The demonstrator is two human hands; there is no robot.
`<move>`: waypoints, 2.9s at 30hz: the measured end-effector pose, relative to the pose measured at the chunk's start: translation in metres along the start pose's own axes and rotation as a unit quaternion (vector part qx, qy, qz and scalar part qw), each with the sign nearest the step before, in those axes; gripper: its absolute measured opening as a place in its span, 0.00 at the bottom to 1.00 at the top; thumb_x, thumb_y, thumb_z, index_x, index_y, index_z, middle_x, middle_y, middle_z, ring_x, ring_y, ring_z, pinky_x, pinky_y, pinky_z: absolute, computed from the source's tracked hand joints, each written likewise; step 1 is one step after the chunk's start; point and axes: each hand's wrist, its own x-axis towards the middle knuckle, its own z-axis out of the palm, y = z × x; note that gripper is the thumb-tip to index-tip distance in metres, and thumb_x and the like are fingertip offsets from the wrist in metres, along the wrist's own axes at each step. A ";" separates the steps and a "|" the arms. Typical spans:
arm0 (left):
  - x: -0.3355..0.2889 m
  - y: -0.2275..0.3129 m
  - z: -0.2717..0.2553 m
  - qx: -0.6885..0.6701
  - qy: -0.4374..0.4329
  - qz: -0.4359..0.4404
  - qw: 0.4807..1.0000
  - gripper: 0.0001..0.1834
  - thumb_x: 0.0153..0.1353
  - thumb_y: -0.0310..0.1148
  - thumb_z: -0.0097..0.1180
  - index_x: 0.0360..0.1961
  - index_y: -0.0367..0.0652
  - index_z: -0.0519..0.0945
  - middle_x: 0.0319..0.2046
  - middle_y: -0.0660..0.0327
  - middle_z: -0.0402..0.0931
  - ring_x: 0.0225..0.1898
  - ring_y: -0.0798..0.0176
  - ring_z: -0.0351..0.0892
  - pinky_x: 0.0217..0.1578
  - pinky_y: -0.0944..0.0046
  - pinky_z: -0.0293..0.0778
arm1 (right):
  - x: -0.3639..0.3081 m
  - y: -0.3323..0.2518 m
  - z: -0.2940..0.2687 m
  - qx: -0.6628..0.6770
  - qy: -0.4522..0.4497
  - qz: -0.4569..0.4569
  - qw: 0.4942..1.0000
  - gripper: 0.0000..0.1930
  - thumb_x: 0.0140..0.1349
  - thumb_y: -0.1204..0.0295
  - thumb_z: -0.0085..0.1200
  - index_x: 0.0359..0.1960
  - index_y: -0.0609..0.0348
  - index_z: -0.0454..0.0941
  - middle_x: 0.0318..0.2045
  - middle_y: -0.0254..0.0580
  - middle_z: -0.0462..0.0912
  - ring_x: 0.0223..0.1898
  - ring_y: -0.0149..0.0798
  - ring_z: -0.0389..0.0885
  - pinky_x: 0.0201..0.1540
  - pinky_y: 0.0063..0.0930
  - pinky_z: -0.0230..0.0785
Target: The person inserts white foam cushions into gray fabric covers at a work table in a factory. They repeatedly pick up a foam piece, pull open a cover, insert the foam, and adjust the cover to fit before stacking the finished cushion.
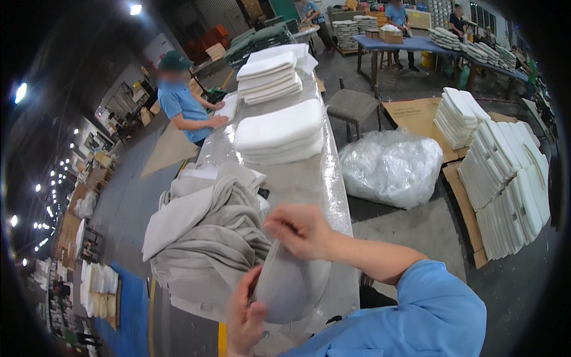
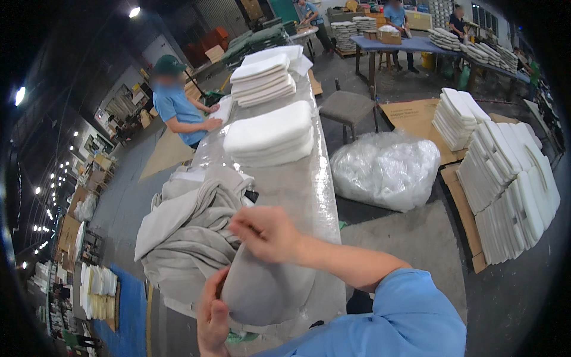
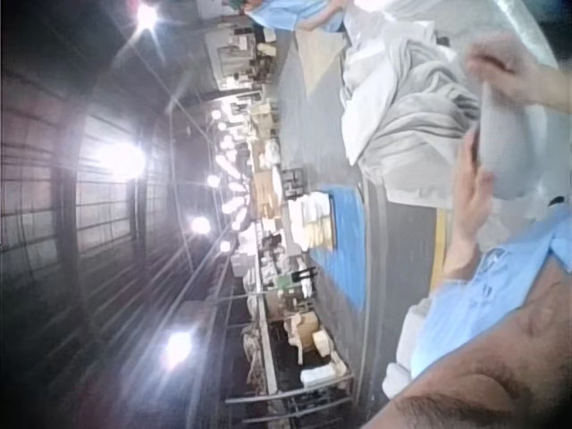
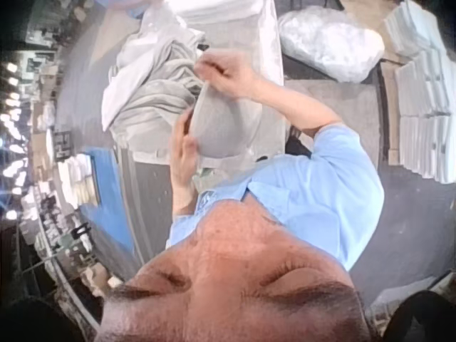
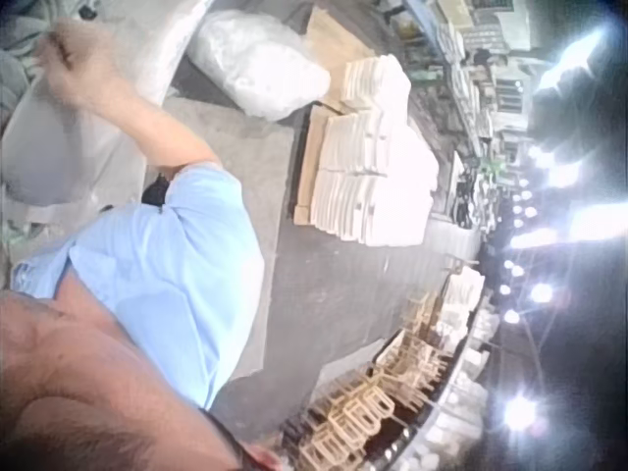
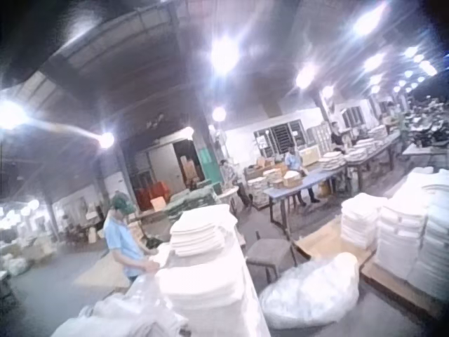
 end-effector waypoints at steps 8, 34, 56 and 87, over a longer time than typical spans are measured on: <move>0.014 0.026 0.021 0.368 -0.071 -0.035 0.926 0.46 0.56 0.41 0.73 0.67 0.23 0.66 0.49 0.36 0.80 0.51 0.33 0.83 0.50 0.48 0.78 | -0.025 0.000 0.030 0.101 0.034 0.018 0.994 0.23 0.78 0.49 0.46 0.42 0.59 0.76 0.18 0.40 0.77 0.21 0.46 0.79 0.27 0.36 0.68; -0.158 0.023 -0.005 0.379 0.038 -0.199 0.903 0.41 0.62 0.37 0.67 0.72 0.33 0.64 0.65 0.37 0.70 0.67 0.35 0.71 0.66 0.45 0.67 | -0.195 0.171 0.067 -0.039 -0.029 0.194 0.980 0.22 0.74 0.57 0.36 0.36 0.61 0.79 0.32 0.54 0.82 0.35 0.58 0.82 0.40 0.43 0.73; -0.291 -0.167 0.009 -0.070 0.217 -0.378 0.897 0.34 0.71 0.49 0.55 0.69 0.35 0.69 0.58 0.39 0.77 0.55 0.43 0.80 0.53 0.50 0.77 | -0.094 0.130 -0.041 0.170 -0.260 0.463 0.830 0.27 0.81 0.51 0.33 0.69 0.50 0.75 0.43 0.33 0.82 0.35 0.31 0.70 0.40 0.29 0.66; 0.139 -0.219 0.119 0.177 0.159 -0.189 0.953 0.17 0.72 0.34 0.50 0.43 0.29 0.84 0.36 0.47 0.85 0.39 0.49 0.84 0.45 0.54 0.74 | -0.072 0.212 0.020 -0.074 0.117 0.305 0.942 0.16 0.66 0.60 0.61 0.38 0.63 0.88 0.34 0.51 0.89 0.36 0.45 0.87 0.41 0.38 0.75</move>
